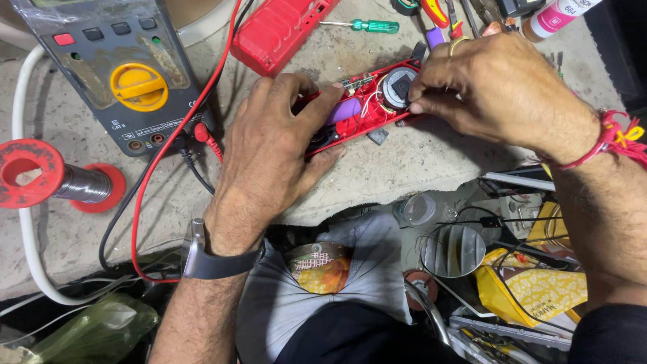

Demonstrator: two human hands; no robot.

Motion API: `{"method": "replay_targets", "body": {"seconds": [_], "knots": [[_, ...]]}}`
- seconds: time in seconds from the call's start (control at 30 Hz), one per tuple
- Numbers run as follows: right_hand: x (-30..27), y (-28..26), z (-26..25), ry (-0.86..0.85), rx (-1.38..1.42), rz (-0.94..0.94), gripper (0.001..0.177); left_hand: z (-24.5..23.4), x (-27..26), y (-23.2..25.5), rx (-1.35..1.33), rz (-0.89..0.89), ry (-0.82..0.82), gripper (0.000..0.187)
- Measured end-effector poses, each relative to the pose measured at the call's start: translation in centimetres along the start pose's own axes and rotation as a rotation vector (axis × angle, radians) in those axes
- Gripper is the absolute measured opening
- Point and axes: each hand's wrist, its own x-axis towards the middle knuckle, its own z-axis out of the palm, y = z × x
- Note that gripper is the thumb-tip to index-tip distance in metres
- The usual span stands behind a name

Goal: The person uses a multimeter to test purple cylindrical batteries, then places one into a red plastic device housing. They connect a small circuit board and a speaker to the battery, then close the device casing.

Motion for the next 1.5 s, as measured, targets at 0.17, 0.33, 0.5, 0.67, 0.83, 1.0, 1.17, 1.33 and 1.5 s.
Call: {"method": "replay_targets", "body": {"seconds": [0.17,0.33,0.5,0.67,0.83,1.0,1.17,1.33,1.5], "knots": [[-1.3,0.0,-1.0,0.017,0.186,0.180,0.019,-0.1,0.0,0.1,-0.008,-0.001,0.002,0.065],[-1.8,0.1,-3.2,0.198,0.355,0.387,0.016,-0.1,0.0,0.0,-0.008,0.000,-0.001,0.065],[-0.5,0.5,-1.8,0.190,-0.055,0.317,0.024,-0.2,0.1,0.2,-0.025,0.006,0.003,0.065],[0.0,-0.7,-0.3,0.182,-0.004,0.013,0.043,-0.1,-0.1,0.0,0.002,-0.005,-0.004,0.063],[1.5,-0.6,-0.1,0.019,-0.081,0.016,0.049,-0.1,0.1,0.2,0.007,0.003,-0.001,0.065],[2.4,0.1,-0.1,-0.019,0.035,0.061,0.041,-0.3,0.2,0.4,0.003,-0.006,-0.011,0.064],[2.4,0.0,0.2,-0.032,-0.040,0.099,0.035,-0.4,0.2,0.4,-0.014,0.000,-0.010,0.064],[2.2,-0.8,0.2,0.028,-0.101,0.107,0.033,-0.5,0.4,0.7,-0.006,0.004,-0.014,0.065],[1.5,-1.0,0.7,0.044,-0.015,0.135,0.033,-0.4,0.3,0.6,-0.010,0.011,-0.008,0.065]]}}
